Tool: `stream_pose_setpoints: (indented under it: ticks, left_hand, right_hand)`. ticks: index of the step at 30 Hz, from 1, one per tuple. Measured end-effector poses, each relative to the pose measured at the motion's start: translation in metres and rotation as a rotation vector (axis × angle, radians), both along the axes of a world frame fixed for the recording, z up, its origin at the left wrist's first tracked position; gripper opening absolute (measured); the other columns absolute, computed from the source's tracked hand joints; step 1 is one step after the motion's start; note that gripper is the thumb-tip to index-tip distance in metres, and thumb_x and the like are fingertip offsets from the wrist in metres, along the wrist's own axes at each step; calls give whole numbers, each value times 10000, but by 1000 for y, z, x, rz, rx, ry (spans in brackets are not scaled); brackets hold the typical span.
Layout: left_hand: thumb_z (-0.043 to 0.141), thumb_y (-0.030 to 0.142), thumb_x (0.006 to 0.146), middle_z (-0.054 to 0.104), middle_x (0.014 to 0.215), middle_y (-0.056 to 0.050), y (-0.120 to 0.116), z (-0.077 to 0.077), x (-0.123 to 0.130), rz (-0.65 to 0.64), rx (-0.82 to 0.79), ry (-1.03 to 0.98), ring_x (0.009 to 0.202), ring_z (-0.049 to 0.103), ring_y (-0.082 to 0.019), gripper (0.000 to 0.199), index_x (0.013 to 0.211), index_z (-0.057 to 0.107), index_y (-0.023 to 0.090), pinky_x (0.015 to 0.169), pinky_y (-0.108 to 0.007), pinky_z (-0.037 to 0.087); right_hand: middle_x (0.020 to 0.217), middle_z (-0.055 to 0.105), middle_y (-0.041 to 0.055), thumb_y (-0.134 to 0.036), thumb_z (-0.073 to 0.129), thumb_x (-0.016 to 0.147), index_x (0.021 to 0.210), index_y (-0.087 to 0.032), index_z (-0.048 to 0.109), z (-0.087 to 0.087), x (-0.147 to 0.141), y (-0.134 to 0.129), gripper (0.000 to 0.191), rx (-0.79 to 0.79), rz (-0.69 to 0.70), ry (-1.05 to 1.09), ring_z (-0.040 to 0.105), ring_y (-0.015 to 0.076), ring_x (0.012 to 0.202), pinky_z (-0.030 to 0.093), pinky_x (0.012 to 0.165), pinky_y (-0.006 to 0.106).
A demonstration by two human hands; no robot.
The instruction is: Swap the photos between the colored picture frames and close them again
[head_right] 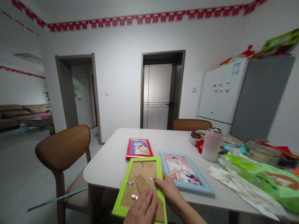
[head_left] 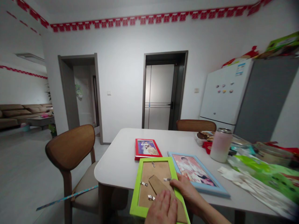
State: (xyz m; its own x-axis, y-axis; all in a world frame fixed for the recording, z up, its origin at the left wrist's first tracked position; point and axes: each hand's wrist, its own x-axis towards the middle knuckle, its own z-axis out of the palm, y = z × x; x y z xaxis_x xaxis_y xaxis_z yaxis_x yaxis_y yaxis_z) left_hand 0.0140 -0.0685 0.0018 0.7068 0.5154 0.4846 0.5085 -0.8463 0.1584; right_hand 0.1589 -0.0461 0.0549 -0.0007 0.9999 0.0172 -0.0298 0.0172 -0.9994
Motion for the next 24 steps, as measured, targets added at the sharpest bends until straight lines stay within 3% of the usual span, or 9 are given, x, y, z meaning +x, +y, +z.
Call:
stream_pose_setpoints:
  ticks: [4,12,15,19,21,24]
  left_hand:
    - [362,167,800,433,1211,-117,0,-7,8,88,38,29,1120,393,-260,409,1207,407,170,914,-360,377]
    - [345,237,844,532,1131,-109,11,-21,17,125,219,117,1053,484,-222,340,1139,477,131,863,-295,429]
    - [344,235,844,492,1175,-121,7,-12,15,132,69,153,1099,436,-228,356,1160,456,116,905,-312,389]
    - [526,317,722,422,1247,-113,7,15,-5,72,-226,128,1139,382,-249,514,1187,420,126,957,-336,316]
    - [538,348,695,411,1259,-108,15,28,-22,148,-330,54,1140,377,-245,549,1186,421,133,969,-333,290]
    - [470,294,721,400,1263,-127,33,36,-45,372,-420,-31,1165,337,-242,500,1178,427,95,991,-340,233]
  right_hand:
    - [846,663,74,-174,429,570,945,-124,530,-13,4,10,391,37,-26,-159,606,193,758,459,683,268]
    - [841,616,102,-146,427,600,853,-131,570,-31,11,29,291,190,-188,-1070,560,188,792,395,705,241]
    - [828,584,112,-157,424,623,830,-123,594,-33,9,32,270,208,-178,-1219,545,191,792,384,715,248]
    - [897,556,117,-134,421,624,827,-120,618,-31,7,35,284,285,-127,-1226,531,182,841,366,762,241]
    - [908,552,119,-130,421,631,817,-119,630,-28,6,36,280,305,-113,-1232,525,186,860,359,772,243]
    - [856,559,107,-148,422,661,784,-131,644,-24,3,38,255,297,-91,-1237,534,179,806,368,730,238]
